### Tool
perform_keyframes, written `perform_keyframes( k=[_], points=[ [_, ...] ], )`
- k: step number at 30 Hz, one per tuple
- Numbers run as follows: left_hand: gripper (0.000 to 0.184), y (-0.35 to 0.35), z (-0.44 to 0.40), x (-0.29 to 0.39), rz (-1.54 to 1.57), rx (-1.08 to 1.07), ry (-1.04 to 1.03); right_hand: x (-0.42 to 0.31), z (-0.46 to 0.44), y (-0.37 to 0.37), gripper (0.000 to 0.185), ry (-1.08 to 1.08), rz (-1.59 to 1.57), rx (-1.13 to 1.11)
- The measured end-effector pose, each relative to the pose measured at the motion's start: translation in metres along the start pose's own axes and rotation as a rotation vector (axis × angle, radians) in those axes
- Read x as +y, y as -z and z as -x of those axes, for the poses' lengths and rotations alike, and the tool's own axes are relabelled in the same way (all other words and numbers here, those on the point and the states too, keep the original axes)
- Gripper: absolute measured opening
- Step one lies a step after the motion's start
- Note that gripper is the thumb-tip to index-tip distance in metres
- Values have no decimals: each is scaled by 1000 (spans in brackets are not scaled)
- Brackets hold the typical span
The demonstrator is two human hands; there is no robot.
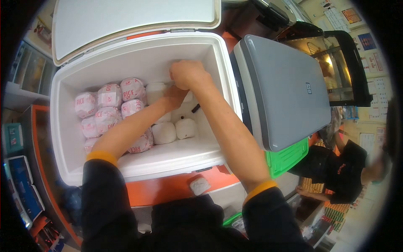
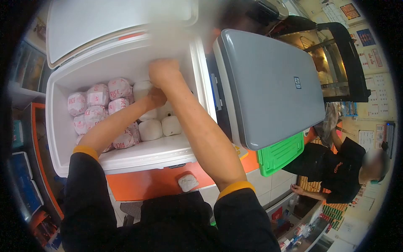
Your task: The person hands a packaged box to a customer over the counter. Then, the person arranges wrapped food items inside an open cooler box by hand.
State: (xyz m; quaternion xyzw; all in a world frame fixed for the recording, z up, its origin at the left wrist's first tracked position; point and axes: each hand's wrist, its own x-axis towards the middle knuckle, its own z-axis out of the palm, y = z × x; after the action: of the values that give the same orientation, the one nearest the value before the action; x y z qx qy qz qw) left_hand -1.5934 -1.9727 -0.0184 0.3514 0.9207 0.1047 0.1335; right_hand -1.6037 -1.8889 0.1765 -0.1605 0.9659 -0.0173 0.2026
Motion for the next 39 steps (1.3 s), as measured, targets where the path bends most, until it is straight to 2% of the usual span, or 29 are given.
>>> perform_keyframes(
  k=[4, 6, 7, 8, 9, 10, 11, 12, 13, 15, 16, 18, 19, 20, 21, 23, 24, 25, 26, 27, 28, 29, 30, 32, 33, 35, 37, 39],
  points=[
    [49, 19, 10, 7, -108, -119, -19, 3, -1, 5, 28, -2, -54, 86],
    [50, 11, 19, 3, 114, -69, -118, 7, -3, 4, 25, 36, -100, 159],
    [50, 22, 26, 12, 109, -70, -121, 9, 4, 5, 23, 120, -232, 328],
    [50, 45, 35, 24, 166, -205, -96, 10, 17, 7, 20, 207, -362, 501],
    [50, 58, 39, 29, 228, -341, -68, 5, 41, 21, 17, 281, -471, 555],
    [50, 56, 38, 27, 229, -342, -66, -3, 76, 39, 15, 353, -581, 600],
    [49, 52, 34, 22, 260, -320, -71, -7, 118, 50, 14, 459, -685, 521],
    [47, 47, 28, 13, 291, -298, -73, -12, 166, 56, 16, 491, -628, 343],
    [45, 40, 23, 5, 322, -273, -73, -19, 214, 55, 20, 478, -660, 75],
    [42, 22, 16, -10, 382, -216, -75, -29, 261, 15, 21, 655, -718, -373],
    [42, 3, 13, -16, 383, -211, -74, -35, 269, -26, 19, 614, -907, -428],
    [34, -31, 5, -23, 214, -151, -75, -44, 273, -126, 26, 386, -798, -520],
    [34, -26, 3, -16, 212, -146, -78, -47, 287, -199, 32, 295, -562, -307],
    [38, -16, 2, -5, 187, -256, -39, -48, 299, -266, 38, 205, -323, -96],
    [41, -5, 5, 3, 161, -369, 5, -46, 304, -312, 38, 209, -320, -94],
    [45, 13, 16, 11, 235, -362, 15, -44, 309, -377, 46, 180, -82, 219],
    [48, 21, 21, 10, 307, -352, 19, -41, 307, -399, 46, 188, -80, 230],
    [48, 12, 26, 6, 298, -345, 24, -37, 306, -415, 45, 197, -24, 93],
    [44, -10, 30, -1, 277, -166, -69, -32, 306, -421, 44, 204, 35, -47],
    [40, -21, 33, -5, 257, 15, -161, -28, 307, -412, 44, 207, 43, -43],
    [40, -6, 41, 2, 257, 20, -160, -27, 309, -390, 48, 141, -137, -108],
    [43, 28, 53, 13, 148, -121, -191, -27, 310, -365, 52, 73, -319, -171],
    [46, 64, 67, 21, 34, -260, -222, -24, 307, -340, 52, 74, -316, -166],
    [42, 123, 101, 33, 101, -355, -184, -16, 300, -285, 58, 218, -701, -587],
    [40, 147, 123, 37, 161, -314, -160, -21, 302, -253, 58, 208, -703, -587],
    [36, 191, 168, 34, 262, -215, -94, -29, 302, -179, 58, 345, -1102, -596],
    [34, 215, 218, 28, 310, -39, -32, -29, 288, -110, 64, 422, -1288, -737],
    [33, 226, 266, 20, 317, 184, 51, -24, 268, -53, 64, 663, -1440, -433]
  ],
)
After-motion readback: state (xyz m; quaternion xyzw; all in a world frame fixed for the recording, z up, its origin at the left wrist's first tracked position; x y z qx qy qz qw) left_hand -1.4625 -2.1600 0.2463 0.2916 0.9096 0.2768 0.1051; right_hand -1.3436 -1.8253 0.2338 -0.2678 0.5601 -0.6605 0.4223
